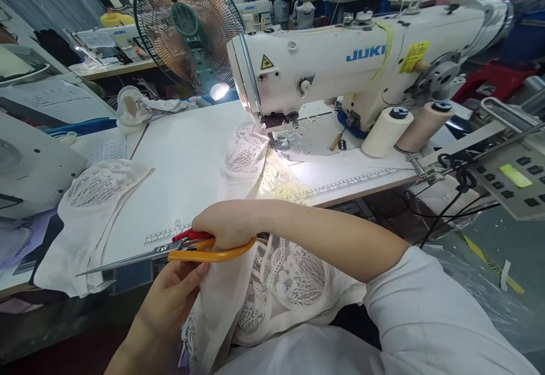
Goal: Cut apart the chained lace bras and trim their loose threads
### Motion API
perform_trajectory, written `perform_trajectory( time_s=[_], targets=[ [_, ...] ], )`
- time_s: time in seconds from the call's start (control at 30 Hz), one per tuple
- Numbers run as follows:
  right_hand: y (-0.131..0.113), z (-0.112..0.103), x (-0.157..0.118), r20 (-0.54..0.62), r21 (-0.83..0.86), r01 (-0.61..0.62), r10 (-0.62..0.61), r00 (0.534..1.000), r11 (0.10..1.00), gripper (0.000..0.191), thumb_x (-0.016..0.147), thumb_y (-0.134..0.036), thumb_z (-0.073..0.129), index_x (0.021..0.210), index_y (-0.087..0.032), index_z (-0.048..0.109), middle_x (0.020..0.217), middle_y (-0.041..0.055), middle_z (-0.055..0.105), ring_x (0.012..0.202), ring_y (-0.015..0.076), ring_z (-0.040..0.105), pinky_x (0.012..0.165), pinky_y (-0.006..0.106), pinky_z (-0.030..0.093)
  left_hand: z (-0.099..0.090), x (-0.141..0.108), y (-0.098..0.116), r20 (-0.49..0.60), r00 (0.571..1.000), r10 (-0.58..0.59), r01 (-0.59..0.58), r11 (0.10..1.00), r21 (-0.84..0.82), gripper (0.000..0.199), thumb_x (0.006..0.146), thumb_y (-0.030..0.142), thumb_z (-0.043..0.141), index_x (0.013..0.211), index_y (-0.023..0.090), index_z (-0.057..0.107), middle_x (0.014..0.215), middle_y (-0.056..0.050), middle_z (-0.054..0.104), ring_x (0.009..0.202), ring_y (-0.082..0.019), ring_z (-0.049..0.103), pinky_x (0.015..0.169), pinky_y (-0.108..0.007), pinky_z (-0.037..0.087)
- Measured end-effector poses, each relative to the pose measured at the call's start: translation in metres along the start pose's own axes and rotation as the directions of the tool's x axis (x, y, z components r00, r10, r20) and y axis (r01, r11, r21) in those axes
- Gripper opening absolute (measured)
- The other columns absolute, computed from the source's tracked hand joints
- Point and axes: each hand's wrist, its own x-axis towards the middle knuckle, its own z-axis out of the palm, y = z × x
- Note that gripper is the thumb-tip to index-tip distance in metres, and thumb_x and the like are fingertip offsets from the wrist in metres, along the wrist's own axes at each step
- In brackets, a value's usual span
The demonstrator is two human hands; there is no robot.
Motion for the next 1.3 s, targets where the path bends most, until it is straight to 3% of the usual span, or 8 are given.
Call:
perform_trajectory(
  time_s=[0.1,0.17,0.27,0.37,0.5,0.67,1.03,1.3],
  targets=[
    [0.000,0.000,-0.001,-0.014,0.022,0.014,-0.014,1.000,1.000,0.020,0.072,-0.016,0.051,0.064,-0.020,0.033,0.062,-0.0016,0.046,0.055,0.0122,0.040,0.049,0.025,0.032,0.003,-0.002,0.002,0.007,1.000,-0.019,0.019,1.000,-0.025,0.026,0.056,0.036,0.080,0.070,0.018,0.069,0.077,-0.003,0.068,0.082,-0.021,0.060,0.082,-0.030,0.044],
    [0.000,0.004,-0.004,-0.057,0.058,-0.015,0.019,0.998,0.998,0.020,0.074,-0.019,0.052,0.065,-0.020,0.033,0.062,-0.0018,0.046,0.055,0.0122,0.040,0.050,0.025,0.032,0.003,-0.002,0.002,0.004,1.000,-0.017,0.017,0.999,-0.043,0.024,0.055,0.036,0.080,0.066,0.018,0.068,0.070,-0.002,0.067,0.073,-0.019,0.059,0.075,-0.029,0.046],
    [0.002,0.018,-0.017,-0.217,0.259,-0.091,0.150,0.965,0.962,0.024,0.076,-0.031,0.056,0.072,-0.020,0.035,0.069,-0.0017,0.048,0.058,0.0122,0.043,0.052,0.025,0.035,0.000,-0.001,0.001,-0.007,0.999,-0.031,0.031,0.999,-0.043,0.024,0.054,0.033,0.081,0.064,0.017,0.067,0.063,0.000,0.063,0.061,-0.014,0.056,0.061,-0.023,0.045],
    [0.005,0.037,-0.040,-0.324,0.472,-0.052,0.228,0.918,0.880,0.032,0.075,-0.041,0.058,0.078,-0.021,0.034,0.072,-0.0030,0.047,0.059,0.0108,0.043,0.053,0.023,0.037,-0.005,0.000,0.000,-0.035,0.999,-0.018,0.016,0.998,-0.055,0.025,0.052,0.034,0.082,0.063,0.016,0.068,0.060,0.000,0.063,0.055,-0.011,0.052,0.052,-0.019,0.041],
    [0.006,0.060,-0.074,-0.152,0.357,-0.140,0.205,0.967,0.924,0.032,0.080,-0.048,0.051,0.073,-0.020,0.039,0.066,-0.0030,0.045,0.054,0.0102,0.040,0.049,0.023,0.033,-0.010,0.001,0.000,-0.055,0.998,-0.003,0.000,0.999,-0.040,0.025,0.050,0.035,0.082,0.061,0.016,0.069,0.057,0.000,0.060,0.053,-0.011,0.048,0.049,-0.019,0.038],
    [-0.002,0.075,-0.090,-0.004,0.216,-0.309,0.318,0.948,0.926,0.042,0.079,-0.059,0.047,0.069,-0.018,0.046,0.061,-0.0016,0.047,0.049,0.0102,0.040,0.046,0.023,0.028,-0.008,0.001,0.000,-0.095,0.994,0.052,-0.052,0.999,0.002,0.020,0.051,0.031,0.080,0.057,0.016,0.068,0.057,0.000,0.058,0.054,-0.011,0.046,0.049,-0.019,0.037],
    [-0.006,0.081,-0.075,-0.034,0.202,-0.313,0.326,0.945,0.928,0.037,0.084,-0.052,0.040,0.068,-0.019,0.047,0.060,0.0002,0.052,0.047,0.0118,0.044,0.046,0.023,0.031,0.001,-0.007,0.001,-0.129,0.991,0.047,-0.042,0.998,0.045,0.020,0.054,0.032,0.075,0.055,0.015,0.063,0.055,0.001,0.054,0.052,-0.011,0.042,0.048,-0.020,0.034],
    [-0.012,0.079,-0.070,-0.069,0.142,-0.351,0.363,0.929,0.926,0.040,0.081,-0.056,0.040,0.069,-0.019,0.047,0.062,0.0025,0.055,0.049,0.0140,0.046,0.047,0.025,0.032,0.003,-0.007,0.002,-0.115,0.991,0.062,-0.057,0.997,0.052,0.020,0.056,0.031,0.072,0.052,0.016,0.061,0.053,0.003,0.051,0.050,-0.009,0.038,0.047,-0.019,0.031]
  ],
)
